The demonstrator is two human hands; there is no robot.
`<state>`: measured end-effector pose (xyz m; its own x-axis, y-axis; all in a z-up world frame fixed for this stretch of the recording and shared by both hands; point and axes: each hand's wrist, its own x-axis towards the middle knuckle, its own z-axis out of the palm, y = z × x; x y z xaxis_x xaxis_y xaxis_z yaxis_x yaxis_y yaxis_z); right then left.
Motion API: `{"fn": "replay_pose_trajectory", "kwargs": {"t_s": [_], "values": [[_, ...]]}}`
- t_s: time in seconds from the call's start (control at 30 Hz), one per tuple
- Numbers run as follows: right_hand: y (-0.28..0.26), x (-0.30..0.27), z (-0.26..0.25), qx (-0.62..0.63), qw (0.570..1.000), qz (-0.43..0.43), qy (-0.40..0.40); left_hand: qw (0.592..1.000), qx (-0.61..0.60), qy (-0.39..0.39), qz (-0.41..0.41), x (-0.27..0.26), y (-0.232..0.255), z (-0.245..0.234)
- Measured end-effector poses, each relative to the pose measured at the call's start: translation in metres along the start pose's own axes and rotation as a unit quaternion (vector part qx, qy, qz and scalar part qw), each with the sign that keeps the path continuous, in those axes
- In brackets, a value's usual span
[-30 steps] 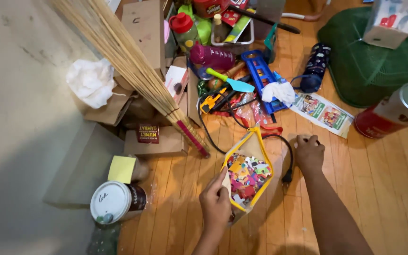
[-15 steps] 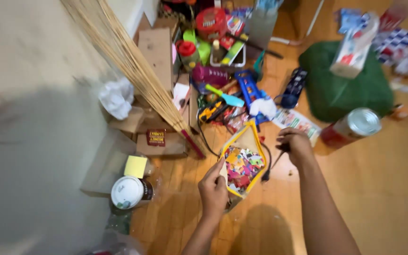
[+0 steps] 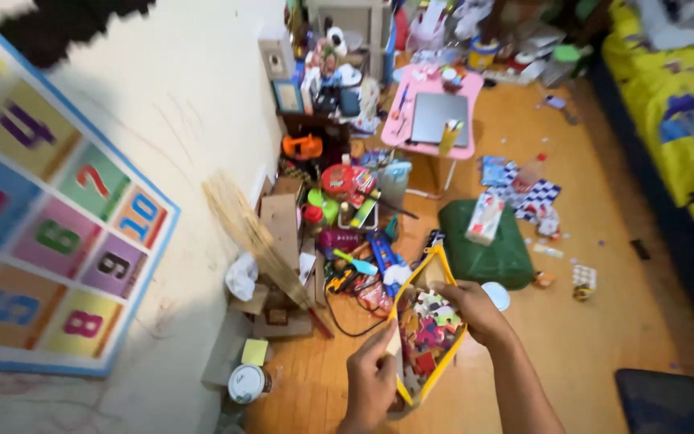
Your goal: Organize puzzle pieces and other small items from a cluttered floor into containers and drawers.
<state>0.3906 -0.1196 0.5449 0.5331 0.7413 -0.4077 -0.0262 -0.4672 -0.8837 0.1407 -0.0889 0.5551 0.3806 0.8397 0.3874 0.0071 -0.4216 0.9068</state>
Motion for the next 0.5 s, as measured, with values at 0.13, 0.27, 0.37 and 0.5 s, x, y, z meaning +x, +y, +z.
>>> {"fn": "replay_pose_trajectory", "kwargs": {"t_s": [0.13,0.27,0.37,0.5], "values": [[-0.103,-0.077,-0.045,0.197,0.976,0.08,-0.034,0.992,-0.02,-0.12,0.014,0.027,0.131,-0.013],[-0.152,-0.126,-0.092,0.231,0.971,0.049,-0.029,0.993,-0.049,-0.105,-0.035,0.063,0.191,-0.007],[-0.181,-0.164,-0.124,0.109,0.994,0.016,-0.01,0.987,-0.047,-0.09,0.126,0.131,0.249,0.007],[-0.226,-0.233,-0.148,0.112,0.993,0.043,-0.003,0.966,-0.076,-0.178,0.174,0.158,0.263,0.039]]}}
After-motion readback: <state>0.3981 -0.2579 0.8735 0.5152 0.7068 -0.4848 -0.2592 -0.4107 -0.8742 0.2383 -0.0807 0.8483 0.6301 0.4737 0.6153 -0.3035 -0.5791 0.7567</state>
